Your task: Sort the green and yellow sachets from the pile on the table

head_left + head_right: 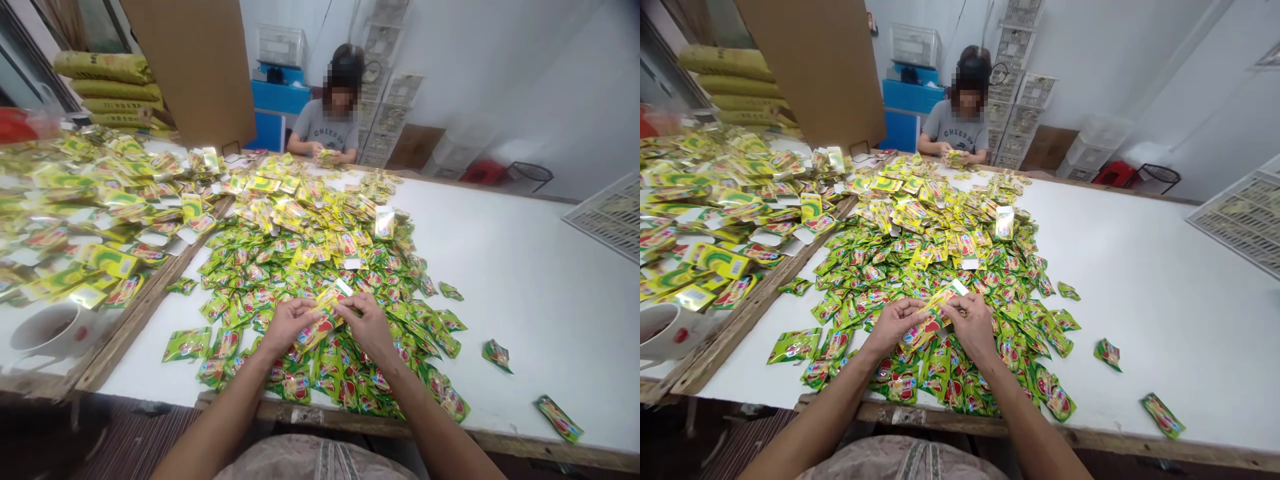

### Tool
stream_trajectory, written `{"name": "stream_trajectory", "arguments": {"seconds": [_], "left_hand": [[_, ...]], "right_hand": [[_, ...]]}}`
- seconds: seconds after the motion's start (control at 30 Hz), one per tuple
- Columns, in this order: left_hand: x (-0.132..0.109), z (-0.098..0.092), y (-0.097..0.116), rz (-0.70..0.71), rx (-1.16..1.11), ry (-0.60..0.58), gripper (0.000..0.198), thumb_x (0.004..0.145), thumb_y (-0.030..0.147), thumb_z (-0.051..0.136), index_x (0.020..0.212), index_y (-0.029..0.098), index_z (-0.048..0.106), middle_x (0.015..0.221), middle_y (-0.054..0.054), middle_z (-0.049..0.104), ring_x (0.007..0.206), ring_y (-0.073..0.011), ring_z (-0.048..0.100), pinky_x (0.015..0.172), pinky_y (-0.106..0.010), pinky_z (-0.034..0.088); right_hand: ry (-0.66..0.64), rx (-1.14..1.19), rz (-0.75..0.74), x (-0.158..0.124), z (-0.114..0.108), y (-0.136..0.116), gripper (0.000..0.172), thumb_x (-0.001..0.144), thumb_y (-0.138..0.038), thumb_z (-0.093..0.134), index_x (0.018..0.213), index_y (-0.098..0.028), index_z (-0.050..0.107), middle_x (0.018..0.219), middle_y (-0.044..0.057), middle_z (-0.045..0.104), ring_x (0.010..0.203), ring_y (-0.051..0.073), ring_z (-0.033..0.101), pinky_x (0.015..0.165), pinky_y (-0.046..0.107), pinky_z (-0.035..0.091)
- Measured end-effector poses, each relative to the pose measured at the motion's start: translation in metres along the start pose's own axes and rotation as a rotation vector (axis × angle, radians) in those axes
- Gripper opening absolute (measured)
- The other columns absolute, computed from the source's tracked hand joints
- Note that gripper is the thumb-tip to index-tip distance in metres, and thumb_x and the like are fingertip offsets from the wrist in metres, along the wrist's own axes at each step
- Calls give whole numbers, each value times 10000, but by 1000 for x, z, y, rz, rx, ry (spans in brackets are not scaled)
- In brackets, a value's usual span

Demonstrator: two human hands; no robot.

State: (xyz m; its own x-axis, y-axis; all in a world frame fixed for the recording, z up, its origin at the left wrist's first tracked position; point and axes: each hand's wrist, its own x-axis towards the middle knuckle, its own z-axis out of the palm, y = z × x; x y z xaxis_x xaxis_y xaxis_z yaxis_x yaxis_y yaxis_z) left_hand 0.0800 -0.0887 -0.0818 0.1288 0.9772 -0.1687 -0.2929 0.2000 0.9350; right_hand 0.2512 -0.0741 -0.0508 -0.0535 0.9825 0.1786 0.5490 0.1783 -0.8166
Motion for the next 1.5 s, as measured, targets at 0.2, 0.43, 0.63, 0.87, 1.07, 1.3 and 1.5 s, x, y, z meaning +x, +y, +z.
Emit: {"name": "stream_trajectory", "arguments": {"seconds": [0.2, 0.43, 0.63, 0.87, 1.07, 1.3, 1.5], "left_hand": [[0, -2, 2, -41, 1, 3, 314, 595, 350, 769, 794, 133, 662, 636, -13, 669, 567, -112, 576, 586, -219, 427], [-8, 3, 7, -74, 28, -36, 345, 654, 407, 706, 862, 137, 652, 725, -25, 662, 646, -135, 580, 632, -239, 434], [-2, -35, 54, -105, 515, -92, 300, 619, 377, 707, 781, 128, 668, 683, -25, 645, 586, -156, 556, 541, -249, 415], [21, -101, 144, 685, 592, 1028, 836, 616, 399, 743, 1323, 176, 356, 1286, -106, 475, 1094, -235, 489, 912, -373, 414], [16, -37, 73, 226, 516, 418, 504, 646, 428, 711, 1076, 188, 606, 1040, -108, 637, 934, -241, 594, 768, -355, 489], [17, -33, 24, 19, 289, 88, 405, 604, 386, 737, 929, 164, 640, 763, -23, 672, 613, -154, 600, 544, -231, 445], [13, -68, 27, 14, 282, 279, 460, 587, 445, 734, 931, 159, 625, 836, -48, 691, 643, -167, 618, 576, -245, 459]], "right_hand": [[-282, 85, 19, -10, 6, -5, 337, 818, -454, 506, 688, -213, 702, 866, 62, 650, 1042, 253, 525, 847, 351, 397], [-403, 319, 136, -17, 19, -13, 269, 731, -432, 617, 830, -184, 651, 727, 17, 646, 779, 208, 599, 734, 332, 452], [-120, 241, 117, -1, 15, -6, 311, 783, -434, 538, 958, -179, 573, 820, 56, 643, 818, 210, 586, 713, 330, 449], [-30, -374, 23, 34, 7, 24, 599, 610, -401, 737, 1147, -219, 544, 1010, 111, 608, 1093, 363, 386, 840, 483, 326], [-20, -25, 29, 32, 16, 21, 316, 706, -333, 610, 981, -193, 542, 708, -2, 531, 727, 196, 508, 684, 324, 412], [-126, 208, -13, 50, 35, -5, 264, 767, -323, 527, 992, -184, 533, 747, -1, 588, 690, 152, 549, 678, 289, 442], [-404, -329, -2, 56, 51, 6, 523, 652, -296, 723, 1148, -228, 570, 1015, 81, 637, 1062, 290, 483, 855, 422, 352]]}}
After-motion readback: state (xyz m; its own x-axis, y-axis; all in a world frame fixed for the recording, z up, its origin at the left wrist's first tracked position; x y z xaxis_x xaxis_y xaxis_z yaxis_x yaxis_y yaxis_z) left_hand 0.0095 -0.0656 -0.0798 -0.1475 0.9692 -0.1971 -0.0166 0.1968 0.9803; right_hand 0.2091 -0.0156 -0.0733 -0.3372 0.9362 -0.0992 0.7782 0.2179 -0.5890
